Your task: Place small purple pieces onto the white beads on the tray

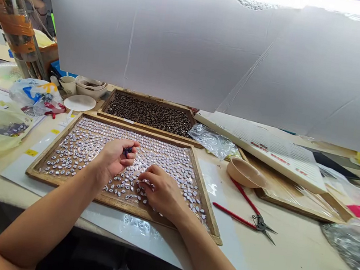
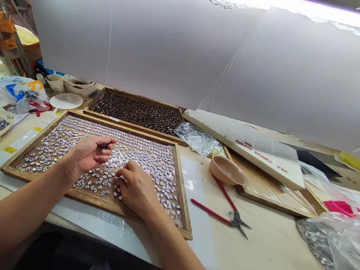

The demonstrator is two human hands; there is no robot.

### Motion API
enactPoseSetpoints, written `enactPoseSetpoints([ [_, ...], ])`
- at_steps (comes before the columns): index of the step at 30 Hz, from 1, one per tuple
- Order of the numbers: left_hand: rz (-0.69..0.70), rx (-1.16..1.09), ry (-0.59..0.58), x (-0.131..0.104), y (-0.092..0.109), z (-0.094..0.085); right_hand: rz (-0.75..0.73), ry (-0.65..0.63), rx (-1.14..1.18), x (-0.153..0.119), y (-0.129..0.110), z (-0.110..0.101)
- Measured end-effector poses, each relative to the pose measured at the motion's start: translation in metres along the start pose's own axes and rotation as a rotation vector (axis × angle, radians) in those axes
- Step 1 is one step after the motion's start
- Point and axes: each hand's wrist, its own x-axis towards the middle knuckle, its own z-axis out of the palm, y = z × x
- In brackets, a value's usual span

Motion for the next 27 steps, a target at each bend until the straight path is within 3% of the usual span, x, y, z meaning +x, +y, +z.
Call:
enactPoseSetpoints([
  [5,-0.005,-0.006,-0.009,-0.0016,-0.0003,0.0013,0.002,-0.037,-0.048,0.0009,-0.0028,0.0001],
  [15,-0.012,-0.018,-0.009,-0.0016,0.0025,0.0012,-0.086,0.027,-0.141,0.0026,-0.0066,0.0029],
  [27,-0.026,-0.01,-0.022,-0.0025,-0.0023,0.0017,-0.086,0.026,-0.154,0.0025,-0.0069,0.0036],
])
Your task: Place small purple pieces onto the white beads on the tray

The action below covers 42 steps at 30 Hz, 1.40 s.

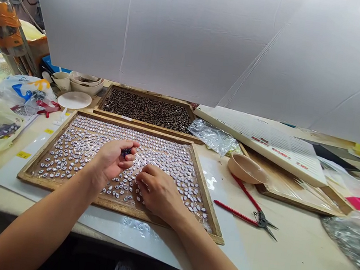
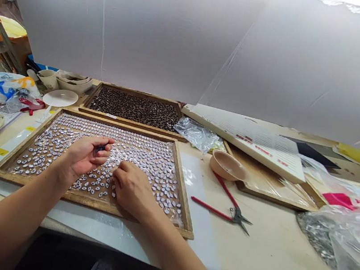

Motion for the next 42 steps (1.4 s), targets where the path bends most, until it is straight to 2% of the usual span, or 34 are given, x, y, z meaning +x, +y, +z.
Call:
enactPoseSetpoints([
  [10,-0.01,-0.018,0.036,-0.0001,0.0026,0.001,0.097,0.041,0.093,-0.0023,0.0031,-0.0065],
  [16,-0.001,-0.044,0.08,-0.0004,0.0049,0.0029,0.067,0.014,0.081,-0.0022,0.0037,-0.0047],
  [30,-0.013,-0.01,0.06,0.0,0.0027,0.003,0.014,-0.014,0.008,-0.0005,0.0018,0.0002],
  [37,-0.018,-0.021,0.069,0.0005,0.0021,0.0036,0.032,-0.012,0.027,-0.002,0.0018,-0.0019],
  [42,-0.001,-0.029,0.065,0.0002,0.002,0.0012,0.086,0.018,0.129,-0.0051,0.0083,-0.0021],
])
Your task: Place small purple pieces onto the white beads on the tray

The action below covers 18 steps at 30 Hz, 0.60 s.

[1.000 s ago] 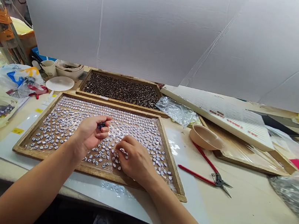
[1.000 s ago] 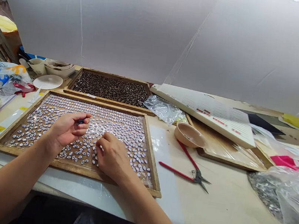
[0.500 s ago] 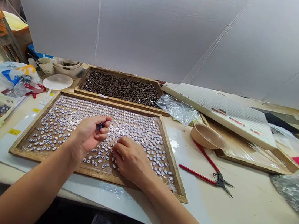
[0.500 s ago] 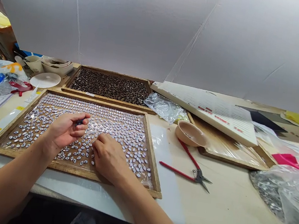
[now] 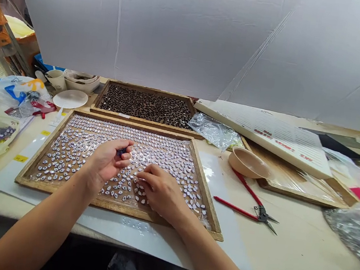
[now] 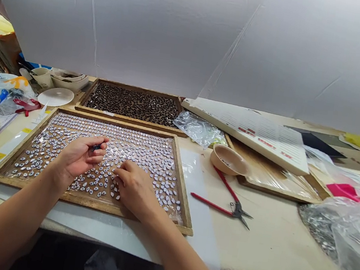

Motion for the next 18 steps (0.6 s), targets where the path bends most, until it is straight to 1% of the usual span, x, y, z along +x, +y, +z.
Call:
enactPoseSetpoints([
  [3,0.01,0.005,-0.005,-0.001,0.001,-0.002,0.059,0.086,0.131,0.002,0.001,-0.005],
  [5,0.019,0.012,-0.012,-0.001,0.003,-0.002,0.099,0.163,0.195,0.003,-0.002,-0.013],
  [8,0.03,0.02,-0.016,-0.006,0.006,0.001,0.102,0.252,0.22,0.001,-0.013,-0.034],
  [11,0.006,0.029,-0.018,-0.02,0.004,0.01,0.043,0.278,0.223,-0.007,-0.027,-0.057],
  [13,-0.038,0.02,-0.034,-0.034,-0.004,0.016,-0.03,0.292,0.225,-0.016,-0.034,-0.067],
  [15,-0.087,-0.019,-0.07,-0.049,-0.018,0.019,-0.107,0.284,0.213,-0.026,-0.041,-0.072],
  [18,-0.188,-0.133,-0.129,-0.068,-0.049,0.015,-0.192,0.187,0.167,-0.043,-0.049,-0.07],
])
